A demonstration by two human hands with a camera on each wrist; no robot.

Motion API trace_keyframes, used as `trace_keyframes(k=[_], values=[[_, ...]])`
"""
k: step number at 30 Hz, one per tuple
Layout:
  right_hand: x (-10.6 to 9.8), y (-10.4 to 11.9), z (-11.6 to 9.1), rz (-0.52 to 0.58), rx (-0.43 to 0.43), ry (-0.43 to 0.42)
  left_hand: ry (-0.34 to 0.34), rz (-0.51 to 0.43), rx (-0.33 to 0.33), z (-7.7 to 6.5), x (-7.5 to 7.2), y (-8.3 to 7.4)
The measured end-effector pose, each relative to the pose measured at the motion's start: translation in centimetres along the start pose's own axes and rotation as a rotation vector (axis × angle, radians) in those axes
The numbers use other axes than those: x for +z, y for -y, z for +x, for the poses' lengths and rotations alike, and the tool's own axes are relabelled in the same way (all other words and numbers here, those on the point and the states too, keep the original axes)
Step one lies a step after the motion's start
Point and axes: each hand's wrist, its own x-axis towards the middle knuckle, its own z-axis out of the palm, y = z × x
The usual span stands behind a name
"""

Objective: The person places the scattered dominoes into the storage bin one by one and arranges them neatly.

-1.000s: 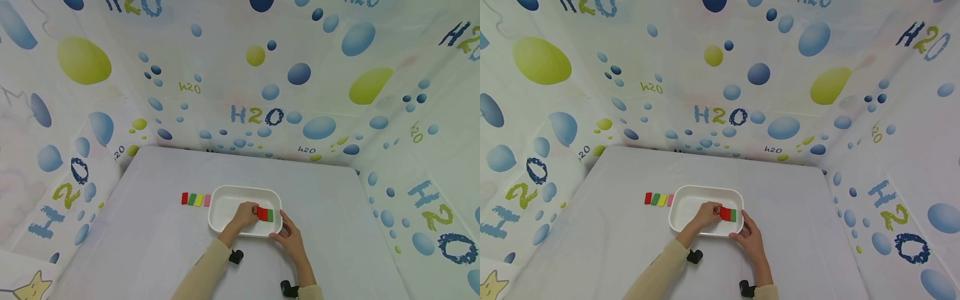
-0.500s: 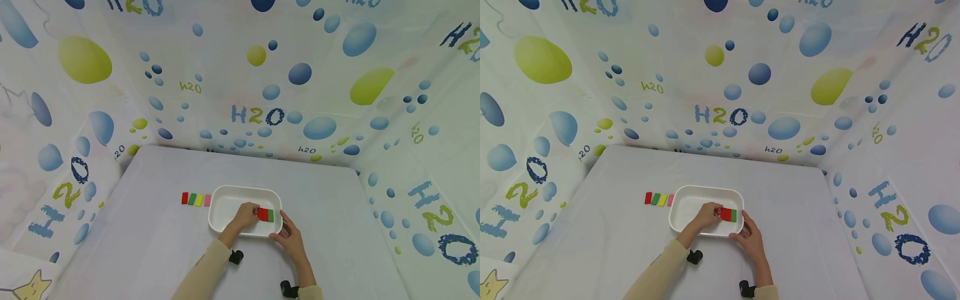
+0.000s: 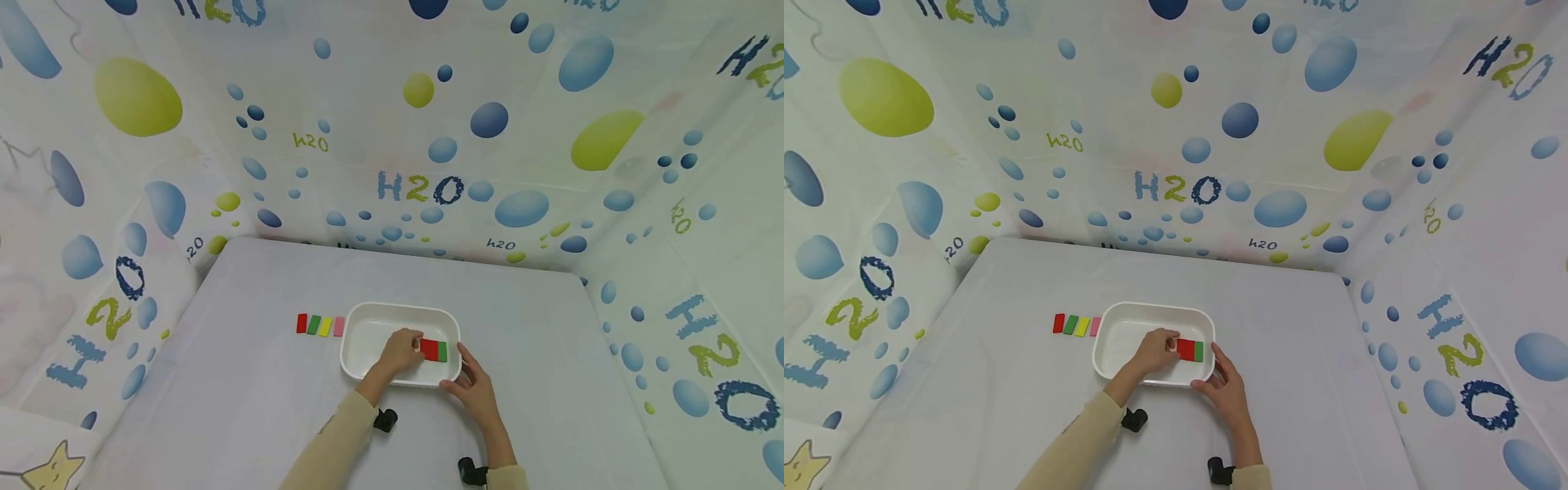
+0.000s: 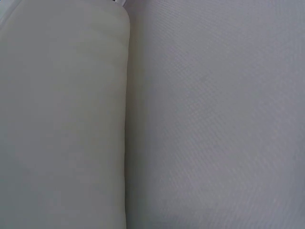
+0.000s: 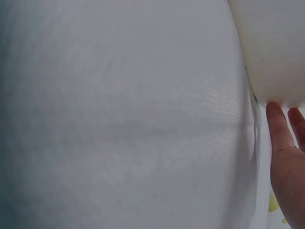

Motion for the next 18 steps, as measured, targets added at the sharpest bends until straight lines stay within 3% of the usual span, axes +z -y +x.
trace_keyframes(k=[5,10,14,18], values=[[0.1,0.2,-0.1,-0.012,-0.007,-0.006,-0.077,-0.006,0.032,0.0,-0.2,0.2],[0.2,-0.3,0.1,-0.014,-0.027,-0.015,-0.230,-0.074,0.182,-0.4,-1.2,0.4],[0.2,-0.2,0.0,-0.026,-0.033,-0.027,-0.376,-0.136,0.306,-1.1,-3.8,0.3],[0.1,-0.3,0.0,-0.013,-0.028,-0.030,-0.496,-0.203,0.312,-2.0,-7.4,0.5]])
